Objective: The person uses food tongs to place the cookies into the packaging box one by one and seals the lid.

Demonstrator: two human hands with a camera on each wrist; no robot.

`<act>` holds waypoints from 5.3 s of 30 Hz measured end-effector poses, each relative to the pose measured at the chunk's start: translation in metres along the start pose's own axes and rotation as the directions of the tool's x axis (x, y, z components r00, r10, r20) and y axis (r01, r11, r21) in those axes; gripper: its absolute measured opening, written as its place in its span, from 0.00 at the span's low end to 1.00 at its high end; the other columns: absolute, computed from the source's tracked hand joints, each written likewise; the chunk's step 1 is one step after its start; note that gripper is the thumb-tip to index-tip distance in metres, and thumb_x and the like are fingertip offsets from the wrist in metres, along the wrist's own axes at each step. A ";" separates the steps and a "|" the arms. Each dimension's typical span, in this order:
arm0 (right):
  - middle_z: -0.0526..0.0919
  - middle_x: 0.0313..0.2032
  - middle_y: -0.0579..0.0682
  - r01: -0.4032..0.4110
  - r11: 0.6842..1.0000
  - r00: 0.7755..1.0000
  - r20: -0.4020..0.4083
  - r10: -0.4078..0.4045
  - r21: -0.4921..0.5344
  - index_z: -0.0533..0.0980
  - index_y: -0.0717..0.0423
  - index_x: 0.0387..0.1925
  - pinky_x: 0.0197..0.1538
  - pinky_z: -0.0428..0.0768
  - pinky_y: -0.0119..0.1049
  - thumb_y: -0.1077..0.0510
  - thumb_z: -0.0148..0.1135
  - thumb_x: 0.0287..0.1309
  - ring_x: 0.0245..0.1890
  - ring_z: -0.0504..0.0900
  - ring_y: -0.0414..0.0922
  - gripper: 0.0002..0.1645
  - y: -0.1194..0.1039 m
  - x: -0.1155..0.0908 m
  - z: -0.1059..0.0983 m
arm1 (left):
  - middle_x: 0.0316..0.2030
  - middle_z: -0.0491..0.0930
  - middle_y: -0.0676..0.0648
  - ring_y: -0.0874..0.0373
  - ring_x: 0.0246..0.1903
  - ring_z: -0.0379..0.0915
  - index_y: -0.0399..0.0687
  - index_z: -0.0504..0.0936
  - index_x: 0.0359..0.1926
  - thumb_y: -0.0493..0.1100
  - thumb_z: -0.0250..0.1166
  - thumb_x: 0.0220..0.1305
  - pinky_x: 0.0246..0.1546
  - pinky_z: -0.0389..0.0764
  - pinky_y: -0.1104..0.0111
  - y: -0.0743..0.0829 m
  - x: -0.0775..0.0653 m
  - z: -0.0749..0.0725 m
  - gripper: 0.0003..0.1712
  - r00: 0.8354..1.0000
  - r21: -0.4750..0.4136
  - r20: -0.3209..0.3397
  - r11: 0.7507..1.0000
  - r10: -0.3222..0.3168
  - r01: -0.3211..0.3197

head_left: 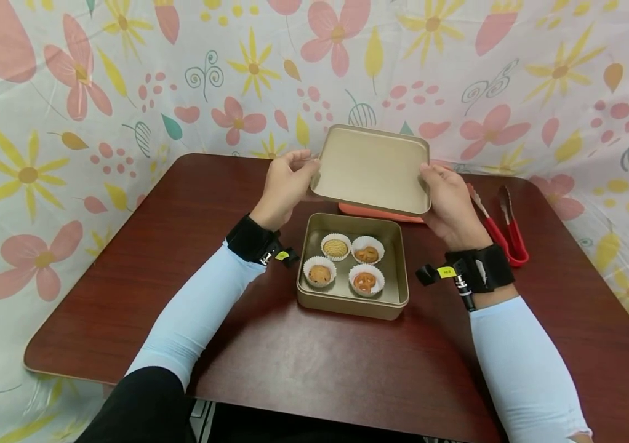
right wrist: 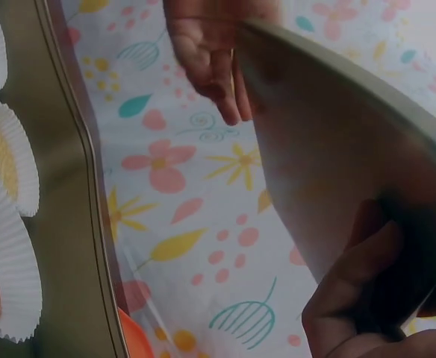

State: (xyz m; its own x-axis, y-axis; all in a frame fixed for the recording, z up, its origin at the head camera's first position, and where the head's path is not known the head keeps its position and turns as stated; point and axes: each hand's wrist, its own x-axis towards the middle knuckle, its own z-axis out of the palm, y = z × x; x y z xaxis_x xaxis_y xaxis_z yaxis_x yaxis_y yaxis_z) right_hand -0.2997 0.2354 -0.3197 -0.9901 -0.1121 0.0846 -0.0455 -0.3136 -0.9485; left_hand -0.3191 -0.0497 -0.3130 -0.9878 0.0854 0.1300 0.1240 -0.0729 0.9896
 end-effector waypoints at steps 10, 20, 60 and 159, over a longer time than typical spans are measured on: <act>0.81 0.49 0.53 0.028 0.997 0.998 0.065 -0.024 -0.067 0.62 0.68 0.71 0.44 0.89 0.36 0.49 0.50 0.79 0.46 0.86 0.42 0.32 0.003 -0.002 0.002 | 0.50 0.81 0.45 0.56 0.34 0.79 0.40 0.84 0.59 0.51 0.61 0.77 0.33 0.83 0.70 -0.005 0.018 -0.022 0.22 0.985 0.006 0.148 0.996 -0.090 0.090; 0.82 0.43 0.51 0.009 0.986 0.998 0.058 0.000 -0.167 0.70 0.64 0.60 0.38 0.88 0.35 0.46 0.52 0.78 0.41 0.85 0.41 0.26 0.006 0.001 -0.003 | 0.39 0.80 0.48 0.60 0.30 0.74 0.38 0.81 0.62 0.45 0.63 0.75 0.34 0.84 0.70 -0.003 0.023 -0.025 0.21 0.978 0.035 0.175 0.993 -0.115 0.111; 0.77 0.27 0.49 0.104 0.955 0.992 -0.038 -0.119 -0.276 0.84 0.61 0.52 0.27 0.80 0.28 0.49 0.70 0.65 0.27 0.73 0.42 0.22 -0.009 -0.005 -0.011 | 0.41 0.85 0.44 0.56 0.36 0.83 0.35 0.87 0.53 0.43 0.70 0.69 0.41 0.90 0.60 0.004 0.019 -0.025 0.18 0.996 0.028 0.089 0.999 0.027 -0.030; 0.79 0.22 0.45 -0.143 0.748 0.971 0.054 0.232 -0.648 0.40 0.35 0.82 0.25 0.80 0.31 0.48 0.75 0.61 0.20 0.76 0.42 0.64 -0.019 -0.007 -0.020 | 0.32 0.81 0.42 0.52 0.20 0.77 0.61 0.48 0.83 0.44 0.66 0.73 0.25 0.86 0.63 -0.016 0.030 -0.030 0.48 0.917 0.321 0.324 0.939 -0.230 0.122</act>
State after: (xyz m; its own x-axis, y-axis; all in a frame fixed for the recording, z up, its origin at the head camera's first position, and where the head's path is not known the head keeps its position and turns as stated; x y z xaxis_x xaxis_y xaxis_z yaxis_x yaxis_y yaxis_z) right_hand -0.2949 0.2612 -0.3089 -0.9651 -0.2322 -0.1211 0.0211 0.3922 -0.9196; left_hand -0.3538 -0.0759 -0.3268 -0.9043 0.4176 -0.0884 0.0262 0.2610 0.9650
